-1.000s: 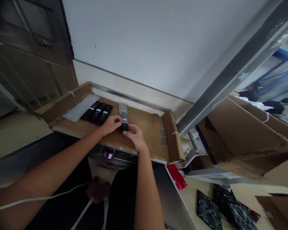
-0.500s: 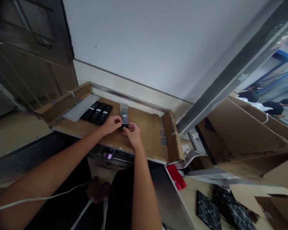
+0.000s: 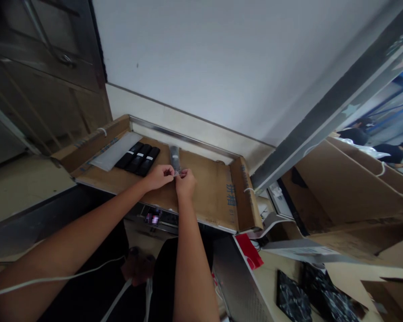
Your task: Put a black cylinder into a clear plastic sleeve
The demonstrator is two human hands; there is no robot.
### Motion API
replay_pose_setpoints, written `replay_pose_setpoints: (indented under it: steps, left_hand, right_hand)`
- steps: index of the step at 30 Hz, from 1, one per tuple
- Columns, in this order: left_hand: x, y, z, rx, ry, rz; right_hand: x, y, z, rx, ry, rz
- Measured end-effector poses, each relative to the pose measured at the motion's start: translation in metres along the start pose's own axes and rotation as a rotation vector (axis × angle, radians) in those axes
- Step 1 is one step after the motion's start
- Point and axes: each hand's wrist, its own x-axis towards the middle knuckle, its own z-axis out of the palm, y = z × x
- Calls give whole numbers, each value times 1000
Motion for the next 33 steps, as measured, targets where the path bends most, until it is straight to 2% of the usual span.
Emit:
replay_pose_setpoints:
  steps: [4,10,16,18,23,28,30,33]
  left_hand:
    - [-1,-2,0,52,-45,55]
    - [-5,2,3,130,-62,64]
    - [-12,10,2,139,-60,66]
    - [-12,6,-1,102,-23,24]
    - [-8,-4,-8,80,190,-79]
    - [-10,0,-10,3,231,-129]
    - [-11,3,-11,-47,250,-152]
    - [-14,5,-12,-138,266,-191]
  right_hand:
    - [-2,-4,0,-103,21,-26]
    - [-3,-9,1,-236,26,4]
    - [-9,-7,-3,-191,-26,-81]
    - [-14,-5,-9,-210,-33,-110]
    - [-26,-1,-28,-295,-61,-149]
    - [-50,12,-50,-279,-105,-202]
    - [-61,17,-63,-217,-170,-213]
    - [-65,18,-86,-2,-486,-208]
